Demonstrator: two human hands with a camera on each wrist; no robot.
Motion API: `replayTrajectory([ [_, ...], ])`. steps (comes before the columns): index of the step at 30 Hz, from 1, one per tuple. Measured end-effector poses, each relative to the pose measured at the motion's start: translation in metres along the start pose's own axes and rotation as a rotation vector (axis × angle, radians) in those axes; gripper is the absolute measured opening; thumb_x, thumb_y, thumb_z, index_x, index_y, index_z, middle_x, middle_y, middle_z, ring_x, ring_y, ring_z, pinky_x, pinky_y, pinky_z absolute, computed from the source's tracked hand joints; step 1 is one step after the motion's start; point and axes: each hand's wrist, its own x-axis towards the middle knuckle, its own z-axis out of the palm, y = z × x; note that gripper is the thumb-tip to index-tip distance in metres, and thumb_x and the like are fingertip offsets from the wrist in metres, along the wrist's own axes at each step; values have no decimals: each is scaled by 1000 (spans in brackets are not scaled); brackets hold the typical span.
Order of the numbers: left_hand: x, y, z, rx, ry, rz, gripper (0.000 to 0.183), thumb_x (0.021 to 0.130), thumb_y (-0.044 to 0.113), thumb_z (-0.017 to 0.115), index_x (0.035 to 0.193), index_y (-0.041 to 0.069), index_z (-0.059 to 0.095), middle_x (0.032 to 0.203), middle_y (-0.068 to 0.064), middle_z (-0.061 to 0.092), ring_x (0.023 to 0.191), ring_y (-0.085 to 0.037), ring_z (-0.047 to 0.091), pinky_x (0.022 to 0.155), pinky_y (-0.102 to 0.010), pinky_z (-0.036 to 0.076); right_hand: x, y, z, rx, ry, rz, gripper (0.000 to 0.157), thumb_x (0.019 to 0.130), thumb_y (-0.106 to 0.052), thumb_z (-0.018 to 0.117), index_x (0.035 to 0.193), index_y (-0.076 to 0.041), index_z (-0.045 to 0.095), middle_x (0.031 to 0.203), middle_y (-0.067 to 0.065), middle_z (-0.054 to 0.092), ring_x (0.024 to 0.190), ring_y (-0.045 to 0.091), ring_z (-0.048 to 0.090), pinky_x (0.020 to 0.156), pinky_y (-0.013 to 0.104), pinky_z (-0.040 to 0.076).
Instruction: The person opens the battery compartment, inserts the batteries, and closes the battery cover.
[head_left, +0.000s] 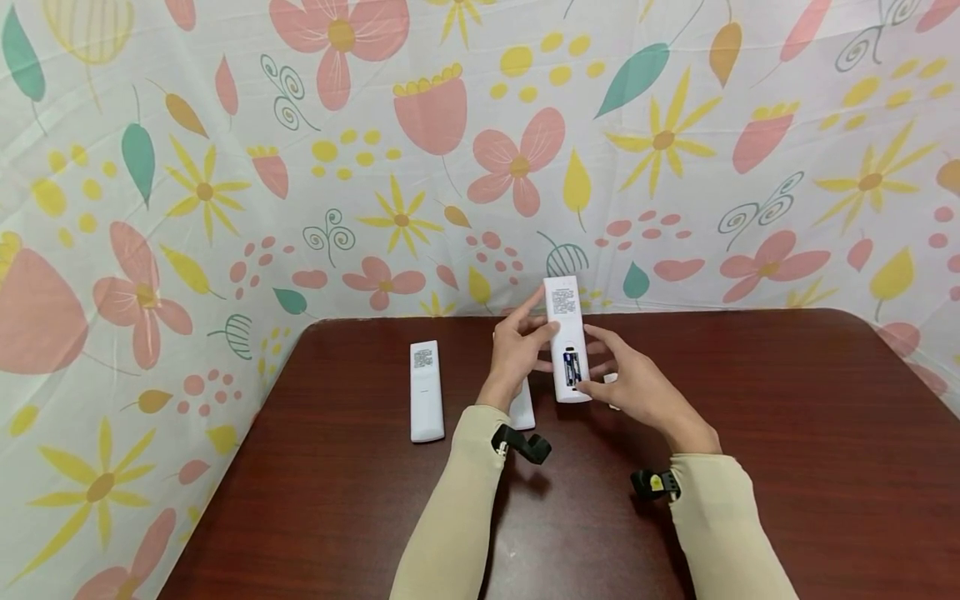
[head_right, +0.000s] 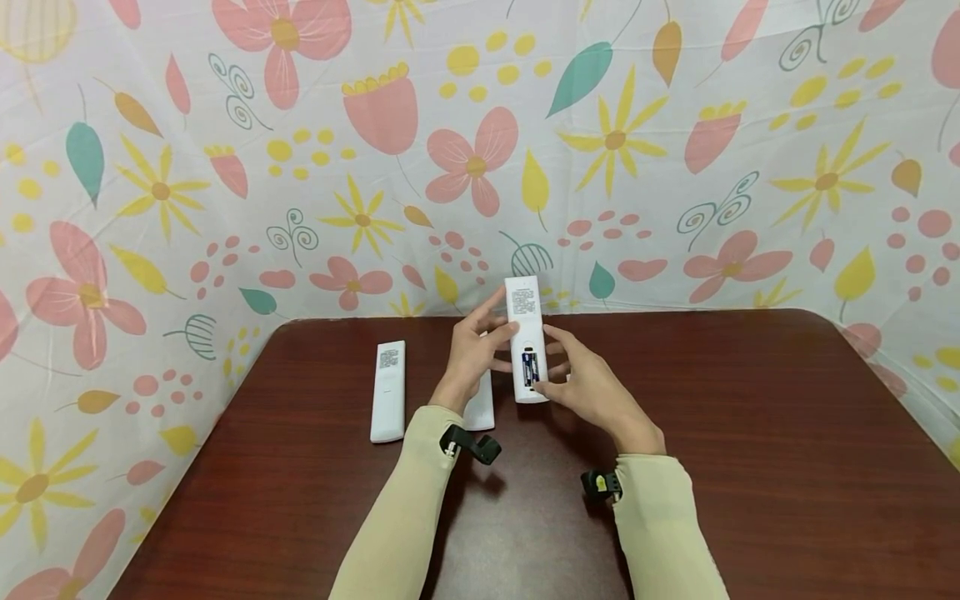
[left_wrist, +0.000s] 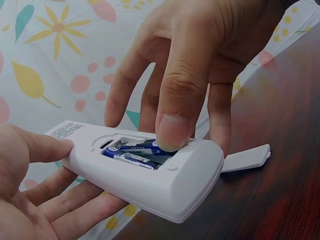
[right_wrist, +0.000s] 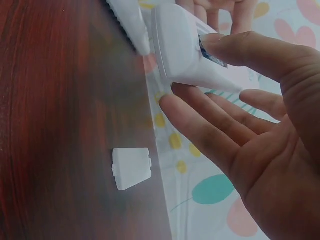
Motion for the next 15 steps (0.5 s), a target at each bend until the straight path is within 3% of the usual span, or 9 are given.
replayTrajectory([
  [15,0,1,1,1,-1,-1,59,103,12,73,148,49,60,118,1,73,92,-26,77,58,-42,64,1,0,1,-12,14,-8,87,90,2,83,163,-3,34,124,24,62,104,36,68,70,33,62],
])
